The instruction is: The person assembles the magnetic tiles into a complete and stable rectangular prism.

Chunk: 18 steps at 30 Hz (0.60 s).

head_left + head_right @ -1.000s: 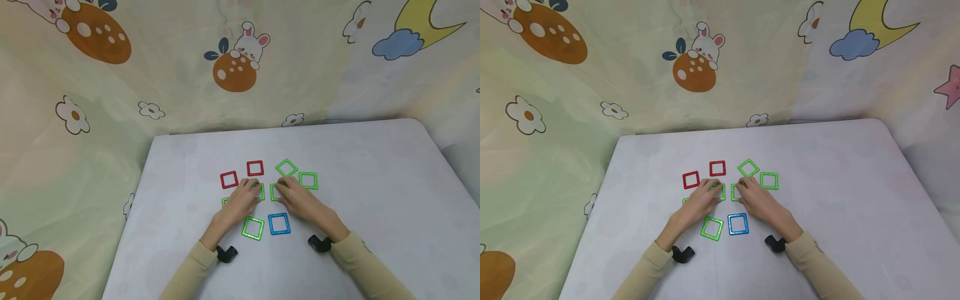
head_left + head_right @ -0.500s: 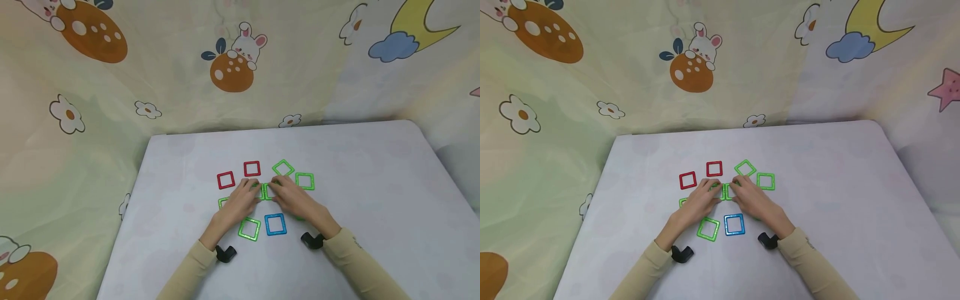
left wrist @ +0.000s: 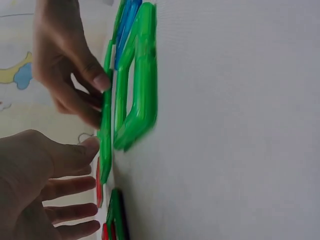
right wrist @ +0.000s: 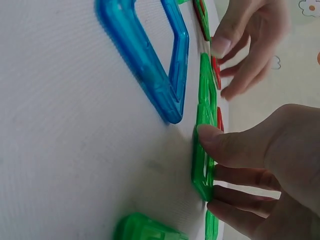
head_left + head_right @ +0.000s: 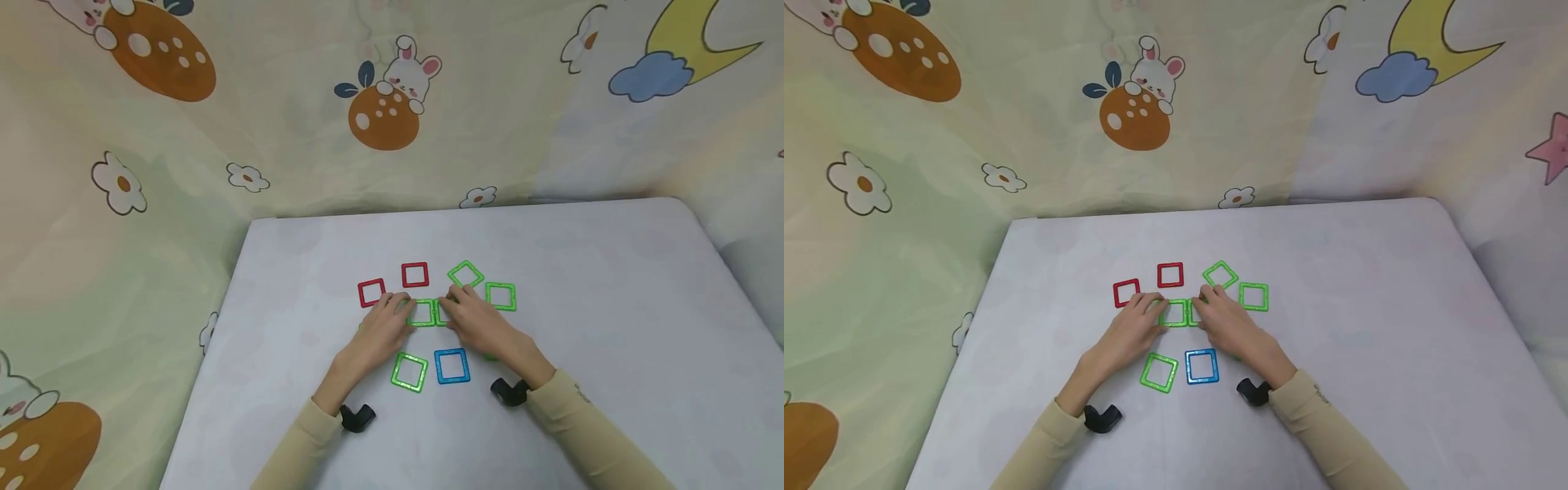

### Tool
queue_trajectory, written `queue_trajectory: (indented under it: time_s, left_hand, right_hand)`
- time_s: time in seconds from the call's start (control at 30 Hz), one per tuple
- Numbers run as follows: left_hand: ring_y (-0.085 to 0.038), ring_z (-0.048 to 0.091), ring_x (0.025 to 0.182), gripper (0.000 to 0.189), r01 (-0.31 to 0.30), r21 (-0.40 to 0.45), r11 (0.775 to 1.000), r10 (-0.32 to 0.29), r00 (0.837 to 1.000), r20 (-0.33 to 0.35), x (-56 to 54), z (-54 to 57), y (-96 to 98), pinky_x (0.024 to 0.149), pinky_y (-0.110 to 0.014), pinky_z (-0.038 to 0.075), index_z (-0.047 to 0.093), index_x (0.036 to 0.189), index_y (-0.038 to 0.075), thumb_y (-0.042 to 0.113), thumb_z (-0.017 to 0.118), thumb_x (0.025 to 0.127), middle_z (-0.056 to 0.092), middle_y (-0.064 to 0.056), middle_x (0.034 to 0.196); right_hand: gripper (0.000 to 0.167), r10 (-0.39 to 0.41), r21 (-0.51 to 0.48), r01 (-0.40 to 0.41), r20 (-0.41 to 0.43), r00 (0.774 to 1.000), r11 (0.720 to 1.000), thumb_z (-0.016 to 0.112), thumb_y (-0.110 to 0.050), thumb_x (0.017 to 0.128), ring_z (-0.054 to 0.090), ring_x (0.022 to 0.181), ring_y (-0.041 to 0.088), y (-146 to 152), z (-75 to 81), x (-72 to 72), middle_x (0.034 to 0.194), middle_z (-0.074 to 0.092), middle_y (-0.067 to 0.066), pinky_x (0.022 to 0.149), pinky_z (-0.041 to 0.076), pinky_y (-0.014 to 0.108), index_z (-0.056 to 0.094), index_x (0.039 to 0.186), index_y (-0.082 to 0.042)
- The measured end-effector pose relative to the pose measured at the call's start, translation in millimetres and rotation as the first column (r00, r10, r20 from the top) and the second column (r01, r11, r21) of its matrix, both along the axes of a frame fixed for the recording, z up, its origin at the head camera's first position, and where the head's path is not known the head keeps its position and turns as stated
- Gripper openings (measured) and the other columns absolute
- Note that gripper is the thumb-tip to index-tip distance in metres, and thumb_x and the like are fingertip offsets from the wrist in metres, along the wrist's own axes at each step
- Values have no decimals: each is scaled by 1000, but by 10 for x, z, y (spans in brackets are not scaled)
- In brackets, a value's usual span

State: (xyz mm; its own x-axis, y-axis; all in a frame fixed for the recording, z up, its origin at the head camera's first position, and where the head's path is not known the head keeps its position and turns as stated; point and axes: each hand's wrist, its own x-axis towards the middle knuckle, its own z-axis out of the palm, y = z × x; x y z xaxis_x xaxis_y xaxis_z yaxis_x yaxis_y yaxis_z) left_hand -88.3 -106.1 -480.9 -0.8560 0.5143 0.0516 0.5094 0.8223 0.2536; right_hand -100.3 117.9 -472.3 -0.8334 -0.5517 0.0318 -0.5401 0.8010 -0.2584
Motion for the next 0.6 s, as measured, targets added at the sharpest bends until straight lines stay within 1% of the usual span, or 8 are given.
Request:
queue_trajectory:
  time_s: [0.13,0.27,0.37,0.5,0.6]
  left_hand:
    - [-26,53,125,50,-21,-18,1000,20,1000,-11,73,43,-121,107,-38,48,61,140,6,20,76,94,60,-11,136]
    - [-29,53,126,49,-23,-41,999,23,1000,-4,140,49,-207,108,-42,48,61,138,4,20,75,94,60,-13,135]
    - [-30,53,126,50,-23,-55,998,24,1000,19,181,49,-243,108,-45,47,60,139,4,22,75,95,58,-14,137]
    - [-31,52,127,55,-36,-93,995,40,998,44,235,84,-279,109,-47,46,58,142,3,26,76,94,57,-15,138]
    - [-31,53,124,56,-40,-129,991,46,998,40,281,121,-310,108,-48,47,59,141,3,26,78,92,59,-15,136]
  right_hand:
    - [46,5,-8,-5,9,1000,1000,80,-13,90,54,107,28,20,10,2,121,62,13,89,56,40,67,131,1]
    - [46,9,-13,-9,16,1000,1000,80,-13,90,54,107,28,36,17,-10,121,62,13,89,56,39,67,132,1]
    - [46,11,-12,-11,17,1000,1000,80,-13,90,54,108,28,39,26,-20,122,62,13,90,56,39,67,131,1]
    - [46,16,-13,-16,24,1000,1000,80,-13,90,53,107,28,33,33,-28,122,61,13,89,56,39,67,131,0]
    - [45,24,-18,-24,23,999,1000,80,-13,90,53,106,28,29,23,-29,121,61,13,88,56,39,67,131,1]
